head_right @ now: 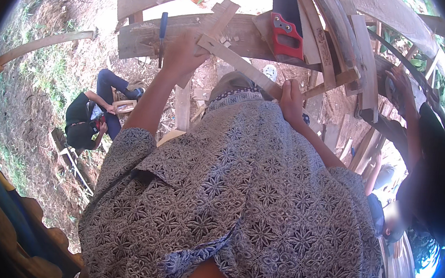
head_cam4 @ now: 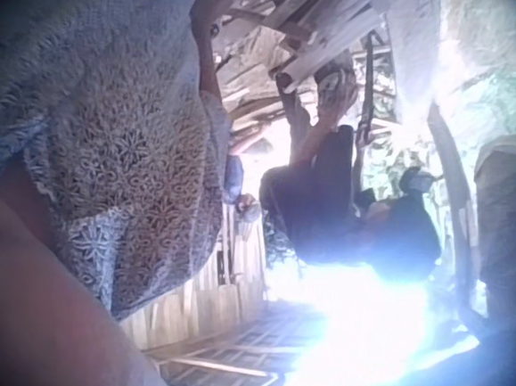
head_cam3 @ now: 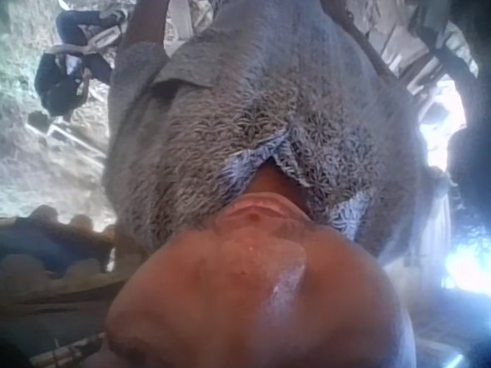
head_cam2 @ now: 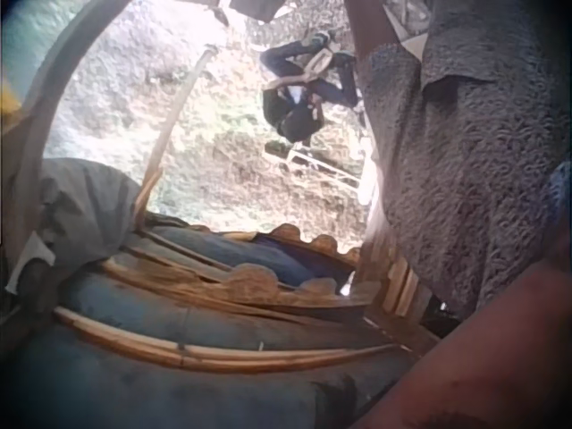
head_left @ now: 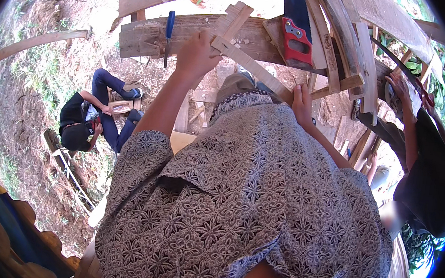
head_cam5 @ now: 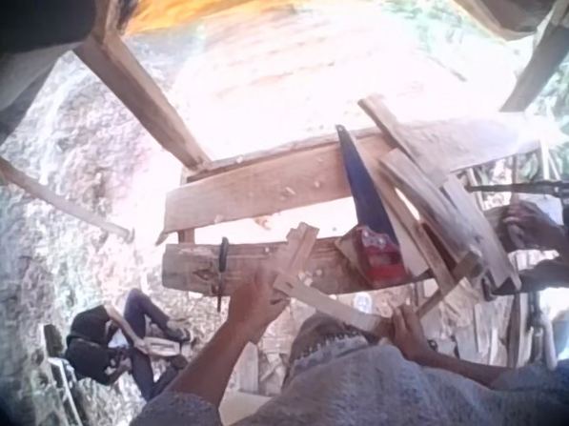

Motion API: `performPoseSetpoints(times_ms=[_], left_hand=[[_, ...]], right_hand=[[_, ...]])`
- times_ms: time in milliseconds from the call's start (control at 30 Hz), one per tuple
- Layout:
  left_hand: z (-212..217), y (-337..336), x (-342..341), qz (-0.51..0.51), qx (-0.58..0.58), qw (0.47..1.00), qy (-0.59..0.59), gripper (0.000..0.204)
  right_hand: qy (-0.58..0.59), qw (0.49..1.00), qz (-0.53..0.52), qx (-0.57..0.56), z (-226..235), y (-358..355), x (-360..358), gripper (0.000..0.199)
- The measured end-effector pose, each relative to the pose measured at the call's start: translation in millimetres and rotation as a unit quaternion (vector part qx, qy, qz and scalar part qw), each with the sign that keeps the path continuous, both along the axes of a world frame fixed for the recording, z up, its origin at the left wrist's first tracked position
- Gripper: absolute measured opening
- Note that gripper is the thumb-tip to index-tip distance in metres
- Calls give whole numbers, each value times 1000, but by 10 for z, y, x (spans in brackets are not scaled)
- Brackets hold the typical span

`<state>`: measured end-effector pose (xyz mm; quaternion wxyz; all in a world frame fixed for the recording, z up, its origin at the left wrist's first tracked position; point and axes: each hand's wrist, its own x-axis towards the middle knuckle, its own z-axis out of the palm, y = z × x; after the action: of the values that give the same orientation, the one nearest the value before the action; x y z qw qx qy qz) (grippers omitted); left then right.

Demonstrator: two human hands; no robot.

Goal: The person assembles wooden pieces on a workbench. They use a hammer to drive nails into the wood and a saw to cut pieces to size. The person also uses a clamp to hold the wood in place while working.

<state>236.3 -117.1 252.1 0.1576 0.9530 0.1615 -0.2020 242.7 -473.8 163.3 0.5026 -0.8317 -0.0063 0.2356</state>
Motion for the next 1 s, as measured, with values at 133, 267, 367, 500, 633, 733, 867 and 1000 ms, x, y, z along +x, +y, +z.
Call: performPoseSetpoints(times_ms=[133, 267, 367, 500, 633, 733, 867, 1000], left_hand=[[-233, -105, -126, 5, 36, 997, -66, 65], [-324, -57, -176, 38, 6, 994, -102, 65], [-450, -66, -175, 54, -12, 992, -117, 69], [-585, -75, -215, 68, -42, 985, -155, 72], [-786, -206, -242, 75, -16, 986, -151, 76], [-900, -224, -236, 83, -3, 985, -152, 79], [-992, -279, -218, 64, -7, 981, -182, 79], [-1043, -369, -178, 61, -2, 977, -206, 72]], right_hand=[[8, 1000, -15, 7, -265, -74, -176, 29], [21, 1000, -16, -10, -230, 21, -199, 29], [45, 998, -25, -21, -272, 31, -236, 30], [69, 997, -32, 15, -371, 49, -218, 31], [58, 998, -23, 25, -660, -98, -68, 34], [52, 998, -28, -17, -841, -121, -28, 35], [44, 997, 35, -54, -865, -231, -15, 36], [36, 993, 81, -80, -812, -407, 91, 29]])
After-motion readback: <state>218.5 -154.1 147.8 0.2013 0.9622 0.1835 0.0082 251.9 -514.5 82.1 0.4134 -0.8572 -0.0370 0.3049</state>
